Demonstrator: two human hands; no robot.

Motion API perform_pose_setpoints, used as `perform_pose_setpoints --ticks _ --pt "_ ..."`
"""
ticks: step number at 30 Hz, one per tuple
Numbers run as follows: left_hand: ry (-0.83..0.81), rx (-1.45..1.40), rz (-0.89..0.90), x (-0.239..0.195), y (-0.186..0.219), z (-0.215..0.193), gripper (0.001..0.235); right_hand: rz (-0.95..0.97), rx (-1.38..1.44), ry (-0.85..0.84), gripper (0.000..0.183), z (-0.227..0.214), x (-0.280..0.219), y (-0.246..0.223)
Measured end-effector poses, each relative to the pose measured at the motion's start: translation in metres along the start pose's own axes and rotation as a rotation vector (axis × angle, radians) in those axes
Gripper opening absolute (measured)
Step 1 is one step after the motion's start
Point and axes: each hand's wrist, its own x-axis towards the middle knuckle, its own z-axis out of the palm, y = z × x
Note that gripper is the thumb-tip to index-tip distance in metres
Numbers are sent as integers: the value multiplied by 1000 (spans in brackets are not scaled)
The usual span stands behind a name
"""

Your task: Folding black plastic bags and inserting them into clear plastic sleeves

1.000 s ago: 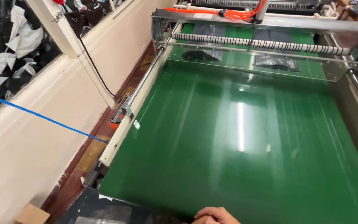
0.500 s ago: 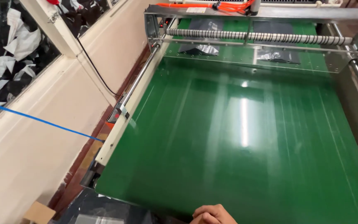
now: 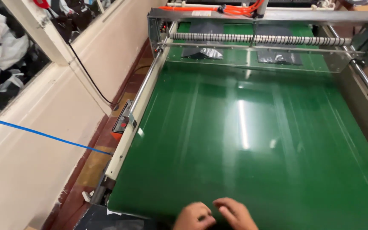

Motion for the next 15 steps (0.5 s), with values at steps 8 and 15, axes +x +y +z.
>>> perform_pose_setpoints --ticks 8,15 --pt "361 374 -198 -35 -47 -72 13 229 -691 606 40 -67 -69 93" --pt "555 566 -98 -36 -72 -80 15 348 -1133 975 32 -44 -81 112"
